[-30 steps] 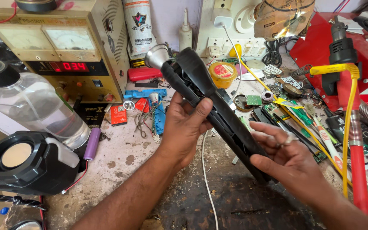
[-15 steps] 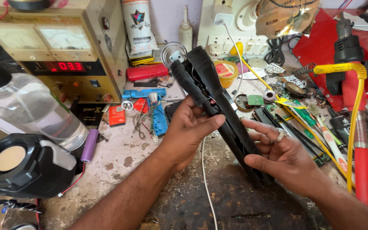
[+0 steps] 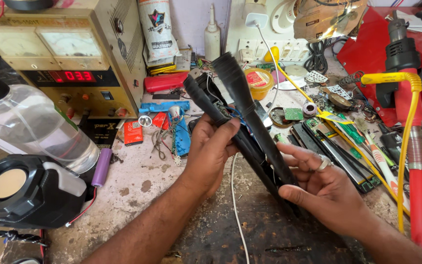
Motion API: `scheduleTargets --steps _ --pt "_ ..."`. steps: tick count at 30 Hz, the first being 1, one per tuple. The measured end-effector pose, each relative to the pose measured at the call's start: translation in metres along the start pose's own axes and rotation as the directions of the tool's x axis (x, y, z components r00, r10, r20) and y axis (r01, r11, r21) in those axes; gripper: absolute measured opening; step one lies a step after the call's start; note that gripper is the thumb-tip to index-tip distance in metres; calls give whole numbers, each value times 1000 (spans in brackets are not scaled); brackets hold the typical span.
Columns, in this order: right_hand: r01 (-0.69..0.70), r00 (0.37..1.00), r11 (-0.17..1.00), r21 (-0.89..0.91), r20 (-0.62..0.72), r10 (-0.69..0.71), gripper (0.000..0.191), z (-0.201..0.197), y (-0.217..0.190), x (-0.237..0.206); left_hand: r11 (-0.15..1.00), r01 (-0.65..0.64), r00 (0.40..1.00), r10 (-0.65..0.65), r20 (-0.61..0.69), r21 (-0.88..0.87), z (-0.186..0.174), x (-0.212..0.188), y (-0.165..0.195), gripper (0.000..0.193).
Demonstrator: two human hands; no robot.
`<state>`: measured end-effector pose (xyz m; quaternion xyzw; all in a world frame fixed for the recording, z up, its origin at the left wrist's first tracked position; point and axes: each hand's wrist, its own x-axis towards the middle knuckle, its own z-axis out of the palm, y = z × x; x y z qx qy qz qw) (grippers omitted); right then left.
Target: The person solders wires to a small circuit board, then places the board and a cylindrical component into a black plastic housing. They use a small screwdriver to adjust internal parts and fit the housing halves together.
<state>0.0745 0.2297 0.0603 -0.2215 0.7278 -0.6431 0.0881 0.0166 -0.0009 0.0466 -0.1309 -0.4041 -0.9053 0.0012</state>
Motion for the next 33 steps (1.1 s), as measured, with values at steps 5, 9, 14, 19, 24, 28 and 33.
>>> scheduleTargets --steps 5,9,14,19,24,28,33 --pt "-38 999 993 -107 0 38 77 6 -3 -4 999 -40 999 40 -33 -1 2 -3 -3 25" --pt "-107 994 985 -139 -32 103 78 6 -6 -2 1000 11 1000 -11 -25 14 1 -2 -3 26" --pt "-79 997 989 -122 -11 79 79 4 -10 0 999 13 999 -12 31 -31 0 -1 -4 29" --pt "-120 992 985 -126 -36 117 83 3 -11 2 997 4 999 0 50 -73 2 0 -4 32" --pt "-145 989 987 -70 -33 143 84 3 -11 5 998 -4 998 9 66 -69 2 0 -2 34" --pt "-135 991 990 -39 -20 135 83 3 -9 6 996 -17 998 22 58 -82 -1 2 -3 32" --pt "-142 990 990 1 -24 142 80 2 -15 8 998 2 999 1 53 -60 -3 3 -4 32"
